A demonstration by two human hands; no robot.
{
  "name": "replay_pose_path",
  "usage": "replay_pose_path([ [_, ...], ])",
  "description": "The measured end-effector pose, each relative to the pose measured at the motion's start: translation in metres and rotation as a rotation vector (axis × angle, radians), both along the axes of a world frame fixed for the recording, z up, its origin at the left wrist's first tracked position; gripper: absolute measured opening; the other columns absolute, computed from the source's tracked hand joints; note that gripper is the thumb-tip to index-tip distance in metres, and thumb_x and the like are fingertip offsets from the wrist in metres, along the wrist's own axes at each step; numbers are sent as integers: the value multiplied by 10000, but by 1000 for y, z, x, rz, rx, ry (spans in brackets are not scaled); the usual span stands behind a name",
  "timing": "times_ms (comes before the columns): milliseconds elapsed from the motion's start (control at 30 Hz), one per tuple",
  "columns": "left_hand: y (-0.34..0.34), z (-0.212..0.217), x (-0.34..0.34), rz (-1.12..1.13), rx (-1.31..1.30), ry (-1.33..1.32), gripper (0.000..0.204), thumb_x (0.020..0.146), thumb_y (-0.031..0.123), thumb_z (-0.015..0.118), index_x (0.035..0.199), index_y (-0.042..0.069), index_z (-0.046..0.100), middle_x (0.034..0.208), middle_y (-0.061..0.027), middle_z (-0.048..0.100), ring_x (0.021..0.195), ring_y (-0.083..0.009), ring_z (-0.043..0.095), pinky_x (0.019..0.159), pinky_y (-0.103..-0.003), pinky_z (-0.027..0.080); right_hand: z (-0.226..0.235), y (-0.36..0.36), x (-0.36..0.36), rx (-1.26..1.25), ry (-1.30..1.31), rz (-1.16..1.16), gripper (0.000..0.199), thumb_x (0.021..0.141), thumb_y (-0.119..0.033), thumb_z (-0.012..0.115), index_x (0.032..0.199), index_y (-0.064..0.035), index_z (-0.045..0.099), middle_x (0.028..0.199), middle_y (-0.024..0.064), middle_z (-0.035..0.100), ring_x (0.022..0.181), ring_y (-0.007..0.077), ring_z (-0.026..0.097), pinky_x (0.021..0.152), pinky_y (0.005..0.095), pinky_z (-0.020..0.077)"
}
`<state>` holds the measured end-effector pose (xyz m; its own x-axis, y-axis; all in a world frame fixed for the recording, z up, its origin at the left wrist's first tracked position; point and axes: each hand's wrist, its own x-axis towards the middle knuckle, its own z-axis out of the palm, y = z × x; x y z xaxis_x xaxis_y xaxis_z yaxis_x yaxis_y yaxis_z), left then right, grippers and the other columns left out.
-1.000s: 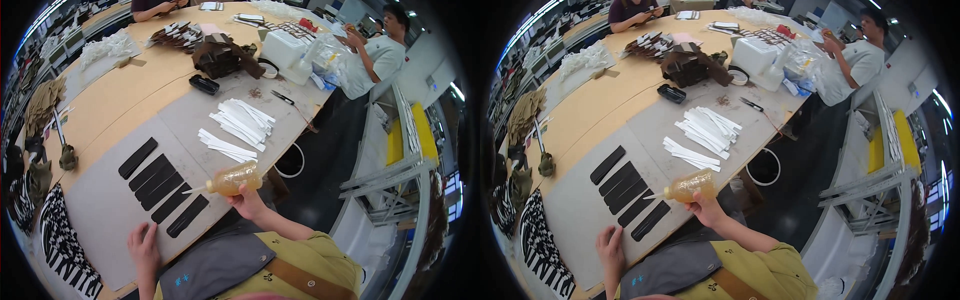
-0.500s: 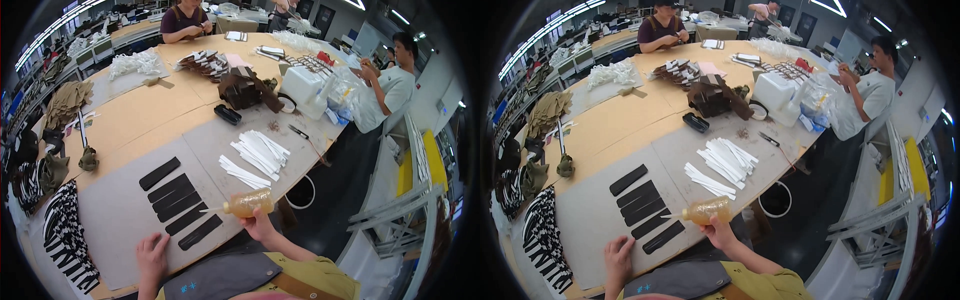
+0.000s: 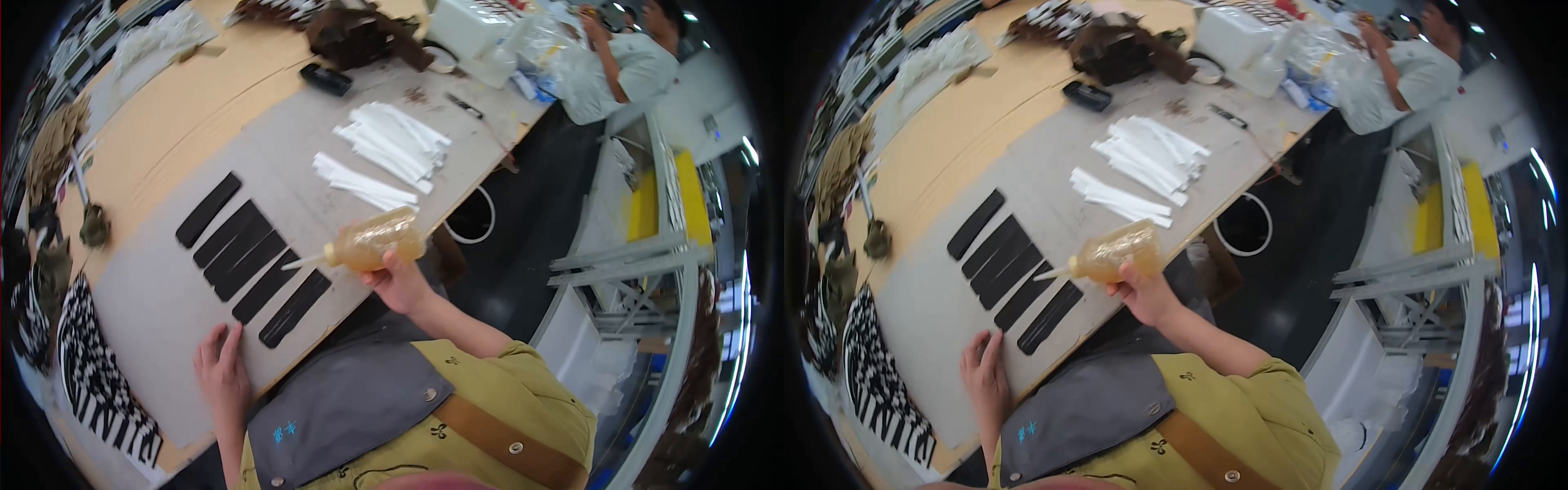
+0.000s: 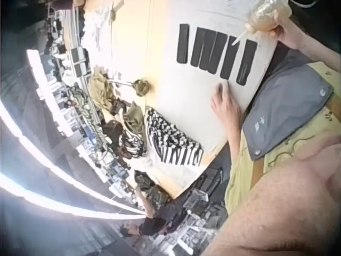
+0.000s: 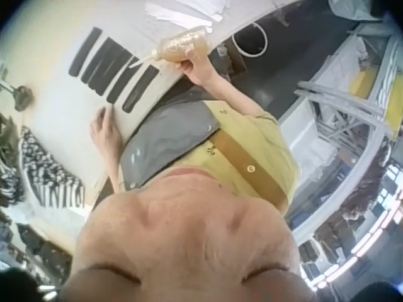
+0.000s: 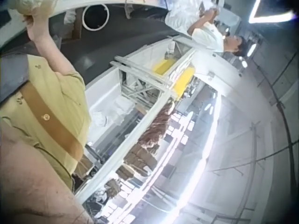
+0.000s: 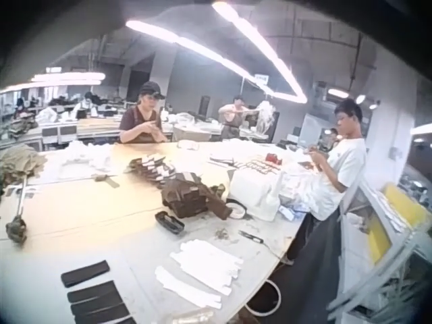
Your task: Apply adhesive to fabric strips and align them on a surface for assembly.
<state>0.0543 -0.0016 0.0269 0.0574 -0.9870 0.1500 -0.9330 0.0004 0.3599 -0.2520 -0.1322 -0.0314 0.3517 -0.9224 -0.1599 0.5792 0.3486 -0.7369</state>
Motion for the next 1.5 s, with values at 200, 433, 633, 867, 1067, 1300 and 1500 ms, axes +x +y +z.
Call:
replay_pose_path([
  [200, -5, -6, 5, -66, -54, -32, 438, 872, 35, 625, 1278, 188, 683, 1253, -61, 613, 1112, -255, 602, 955, -390, 433, 22, 5, -4, 7, 76, -49, 1015, 744, -640, 804, 1499, -89, 409, 1497, 81, 489, 935, 55, 560, 666, 180, 455],
  [433, -1, -12, 9, -15, -100, 19, 440, 882, 56, 669, 1290, 223, 681, 1261, -33, 603, 1084, -223, 611, 928, -361, 429, 26, 6, 8, -9, 176, -89, 1095, 663, -638, 861, 1488, -83, 400, 1471, 103, 502, 796, 50, 531, 648, 186, 465],
  [633, -2, -15, 13, -36, -100, -7, 459, 869, 57, 677, 1289, 242, 683, 1260, -19, 597, 1085, -217, 597, 923, -364, 428, 35, 9, 17, -89, 283, -154, 1136, 631, -618, 888, 1491, -71, 385, 1485, 113, 489, 858, 57, 586, 624, 167, 485],
  [867, -1, -18, 13, -36, -90, -8, 463, 859, 59, 680, 1279, 255, 690, 1274, -13, 592, 1124, -220, 576, 947, -366, 420, 33, 14, 6, -91, 331, -203, 1152, 649, -556, 915, 1514, -56, 340, 1509, 125, 463, 1148, 138, 597, 656, 200, 518],
  [1067, -1, -16, 13, -38, -71, -16, 475, 842, 50, 681, 1271, 252, 695, 1280, -14, 591, 1136, -223, 573, 950, -364, 419, 34, 16, 9, -133, 363, -159, 1148, 651, -515, 931, 1517, -53, 335, 1509, 132, 461, 1167, 169, 592, 672, 210, 528],
  [1300, -1, -13, 13, -38, -69, -29, 472, 840, 44, 677, 1265, 249, 702, 1282, -9, 592, 1150, -223, 567, 959, -369, 425, 38, 16, 15, -155, 394, -154, 1155, 645, -505, 936, 1509, -23, 341, 1500, 151, 472, 1121, 166, 616, 660, 212, 541],
  [1500, -1, -14, 14, -34, -72, -36, 465, 841, 52, 679, 1261, 251, 704, 1285, 2, 591, 1156, -218, 563, 963, -368, 424, 38, 19, 23, -141, 407, -124, 1175, 628, -519, 937, 1505, -9, 343, 1500, 156, 475, 1075, 147, 631, 657, 198, 550],
])
